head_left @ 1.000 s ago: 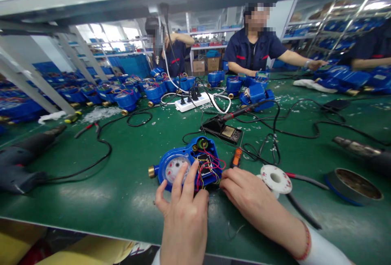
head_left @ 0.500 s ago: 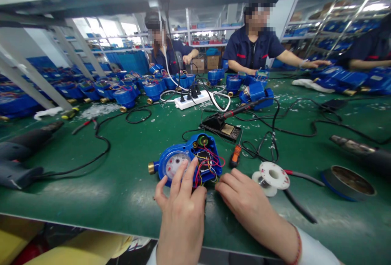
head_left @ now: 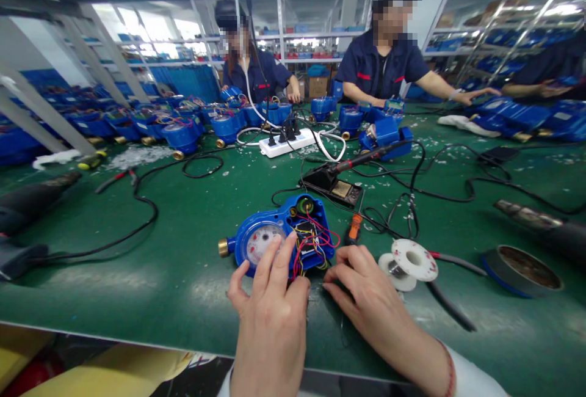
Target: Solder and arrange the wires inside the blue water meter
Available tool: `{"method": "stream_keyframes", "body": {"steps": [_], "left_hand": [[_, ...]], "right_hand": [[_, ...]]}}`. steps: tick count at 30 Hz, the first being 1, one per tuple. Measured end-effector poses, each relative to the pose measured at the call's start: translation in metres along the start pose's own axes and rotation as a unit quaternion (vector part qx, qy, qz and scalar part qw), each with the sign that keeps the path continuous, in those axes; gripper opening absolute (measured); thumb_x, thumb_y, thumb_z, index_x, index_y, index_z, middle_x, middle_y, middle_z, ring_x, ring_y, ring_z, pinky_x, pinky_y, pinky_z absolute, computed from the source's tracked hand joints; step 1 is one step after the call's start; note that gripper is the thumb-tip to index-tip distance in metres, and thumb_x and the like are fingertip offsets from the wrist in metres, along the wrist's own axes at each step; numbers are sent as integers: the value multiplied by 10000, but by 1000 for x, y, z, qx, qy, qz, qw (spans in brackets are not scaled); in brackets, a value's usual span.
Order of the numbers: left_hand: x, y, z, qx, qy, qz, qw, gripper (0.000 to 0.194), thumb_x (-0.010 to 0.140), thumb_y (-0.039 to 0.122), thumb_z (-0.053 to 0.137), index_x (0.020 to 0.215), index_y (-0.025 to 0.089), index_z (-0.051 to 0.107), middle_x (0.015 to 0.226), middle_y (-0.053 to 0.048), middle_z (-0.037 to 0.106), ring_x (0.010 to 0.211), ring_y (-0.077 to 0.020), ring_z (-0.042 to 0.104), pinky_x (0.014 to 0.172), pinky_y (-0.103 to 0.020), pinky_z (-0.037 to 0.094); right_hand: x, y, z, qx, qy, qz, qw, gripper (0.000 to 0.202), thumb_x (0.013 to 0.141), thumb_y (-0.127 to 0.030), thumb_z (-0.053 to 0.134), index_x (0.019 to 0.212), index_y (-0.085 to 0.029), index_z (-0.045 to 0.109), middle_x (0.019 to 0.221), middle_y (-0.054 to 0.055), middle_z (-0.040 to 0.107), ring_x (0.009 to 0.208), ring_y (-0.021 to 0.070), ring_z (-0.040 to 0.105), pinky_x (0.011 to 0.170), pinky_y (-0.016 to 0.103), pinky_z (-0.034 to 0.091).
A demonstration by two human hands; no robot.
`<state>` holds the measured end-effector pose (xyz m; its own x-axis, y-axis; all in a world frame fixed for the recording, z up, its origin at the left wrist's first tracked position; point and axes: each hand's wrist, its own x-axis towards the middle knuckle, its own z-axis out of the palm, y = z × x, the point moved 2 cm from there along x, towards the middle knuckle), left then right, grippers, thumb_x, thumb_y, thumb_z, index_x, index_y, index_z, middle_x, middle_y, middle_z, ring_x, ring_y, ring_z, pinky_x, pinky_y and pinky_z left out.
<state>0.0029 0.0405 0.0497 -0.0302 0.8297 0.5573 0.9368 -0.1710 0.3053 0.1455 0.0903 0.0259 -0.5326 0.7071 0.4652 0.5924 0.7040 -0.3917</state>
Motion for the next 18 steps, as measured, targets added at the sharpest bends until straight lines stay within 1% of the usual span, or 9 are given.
{"method": "stream_keyframes", "body": {"steps": [2,4,7,9,15,18], "left_hand": [[0,0,0,-5,0,-10,1000,137,799,131,634,737,252,625,1359,-14,526,1255,-247,469,1018,-485,174],[0,1,0,-9,2,-11,1000,137,792,129,643,736,253,626,1354,-13,531,1254,-246,469,1019,-482,174],[-1,0,2,-10,-2,-7,1000,127,810,146,627,743,254,625,1360,-13,526,1266,-244,455,1020,-487,170],[-2,-1,3,-8,-2,-2,1000,125,826,161,608,743,253,624,1365,-15,520,1271,-243,447,1022,-488,163],[-1,-2,3,-6,2,5,1000,123,823,157,610,741,248,619,1374,-18,511,1272,-245,446,1027,-493,159],[0,0,2,-4,2,-2,1000,113,813,163,625,737,247,622,1371,-17,513,1270,-248,451,1028,-494,166]], "right_hand": [[0,0,1,-2,2,-5,1000,113,821,-22,603,814,-130,572,919,77,501,828,231,448,663,360,451],[0,-1,3,-8,19,-10,1000,115,819,-8,573,793,-119,561,905,82,501,817,231,442,657,365,446],[2,-2,6,-7,44,-10,999,141,790,23,532,757,-113,541,898,86,499,816,233,437,652,361,431],[2,-2,7,1,42,-8,999,144,792,22,528,754,-117,542,903,84,500,822,232,438,661,361,426],[0,1,0,31,34,-18,999,101,841,-22,588,855,-121,594,934,73,504,854,228,441,703,364,423],[-1,3,-4,32,35,-34,998,151,832,-4,587,931,-118,593,982,80,504,900,239,442,748,383,425]]}}
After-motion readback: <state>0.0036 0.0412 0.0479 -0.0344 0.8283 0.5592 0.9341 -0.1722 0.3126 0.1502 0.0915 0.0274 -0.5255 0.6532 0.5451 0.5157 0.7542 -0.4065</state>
